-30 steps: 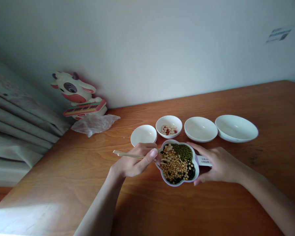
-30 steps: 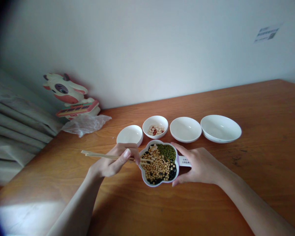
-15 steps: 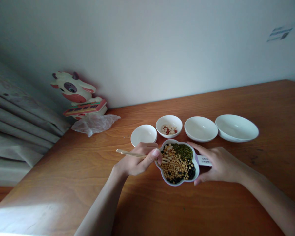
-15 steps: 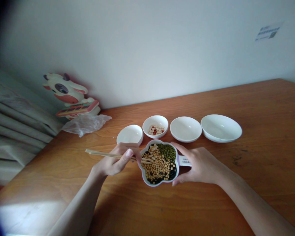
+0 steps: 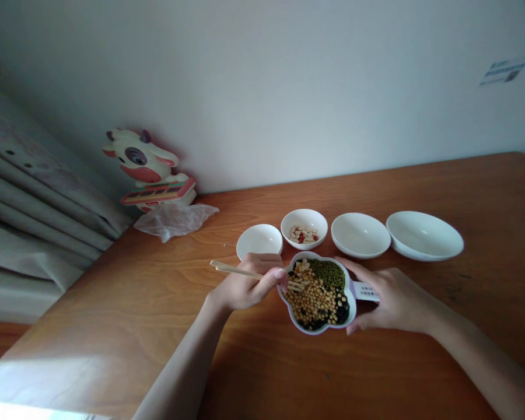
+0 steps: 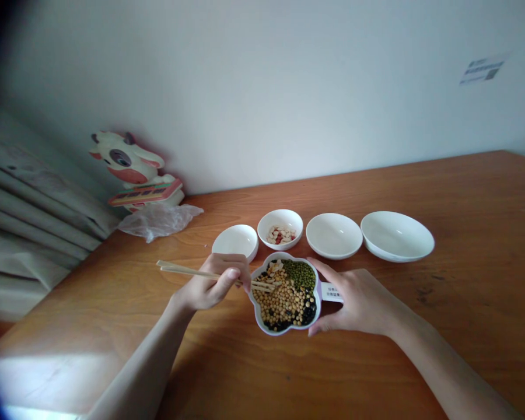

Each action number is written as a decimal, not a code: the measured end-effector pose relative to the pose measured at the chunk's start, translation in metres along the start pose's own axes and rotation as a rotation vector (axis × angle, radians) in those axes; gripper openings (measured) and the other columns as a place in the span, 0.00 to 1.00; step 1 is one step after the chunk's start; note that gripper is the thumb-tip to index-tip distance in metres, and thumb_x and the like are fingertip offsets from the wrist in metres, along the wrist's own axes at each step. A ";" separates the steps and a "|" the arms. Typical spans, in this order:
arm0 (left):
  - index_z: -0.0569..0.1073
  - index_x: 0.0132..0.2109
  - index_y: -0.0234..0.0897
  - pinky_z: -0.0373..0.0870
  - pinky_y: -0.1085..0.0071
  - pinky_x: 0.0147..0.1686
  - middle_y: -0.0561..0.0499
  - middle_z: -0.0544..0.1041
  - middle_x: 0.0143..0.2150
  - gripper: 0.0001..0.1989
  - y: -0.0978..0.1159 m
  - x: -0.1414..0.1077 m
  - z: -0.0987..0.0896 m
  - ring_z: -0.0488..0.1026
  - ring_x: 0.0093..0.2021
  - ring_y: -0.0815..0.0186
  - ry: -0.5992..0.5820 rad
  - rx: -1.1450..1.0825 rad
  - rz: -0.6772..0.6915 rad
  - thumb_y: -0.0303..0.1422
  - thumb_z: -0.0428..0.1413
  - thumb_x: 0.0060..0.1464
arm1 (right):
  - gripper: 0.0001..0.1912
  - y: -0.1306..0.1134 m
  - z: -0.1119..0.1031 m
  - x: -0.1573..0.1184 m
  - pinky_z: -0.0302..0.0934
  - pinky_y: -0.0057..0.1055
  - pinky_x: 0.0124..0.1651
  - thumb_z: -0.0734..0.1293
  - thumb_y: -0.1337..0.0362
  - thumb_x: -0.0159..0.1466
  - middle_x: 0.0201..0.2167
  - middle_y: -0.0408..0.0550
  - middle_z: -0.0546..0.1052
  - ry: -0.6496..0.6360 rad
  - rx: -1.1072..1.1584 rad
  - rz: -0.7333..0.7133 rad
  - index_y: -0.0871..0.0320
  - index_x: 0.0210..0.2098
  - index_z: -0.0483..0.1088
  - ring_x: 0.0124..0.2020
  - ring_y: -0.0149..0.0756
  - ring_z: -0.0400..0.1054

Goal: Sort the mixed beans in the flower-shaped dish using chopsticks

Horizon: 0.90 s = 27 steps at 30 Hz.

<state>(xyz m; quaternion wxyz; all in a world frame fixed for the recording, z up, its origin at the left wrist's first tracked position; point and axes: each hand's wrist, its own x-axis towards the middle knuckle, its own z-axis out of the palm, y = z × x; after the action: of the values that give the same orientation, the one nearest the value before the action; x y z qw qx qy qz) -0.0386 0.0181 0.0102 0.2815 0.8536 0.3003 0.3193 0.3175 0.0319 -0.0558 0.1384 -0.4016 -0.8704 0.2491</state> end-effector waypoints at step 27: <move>0.82 0.39 0.35 0.72 0.67 0.42 0.46 0.83 0.37 0.37 -0.013 0.075 -0.014 0.79 0.37 0.63 0.223 0.222 -0.086 0.51 0.38 0.82 | 0.71 -0.006 0.002 0.002 0.80 0.50 0.51 0.85 0.35 0.48 0.51 0.58 0.89 0.022 0.127 -0.010 0.47 0.82 0.54 0.45 0.62 0.87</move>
<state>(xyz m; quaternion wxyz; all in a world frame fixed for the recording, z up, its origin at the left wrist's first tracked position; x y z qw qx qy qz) -0.0061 0.0826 0.0387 0.1637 0.8251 0.3996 0.3644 0.3118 0.0301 -0.0540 0.1747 -0.3902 -0.8533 0.2987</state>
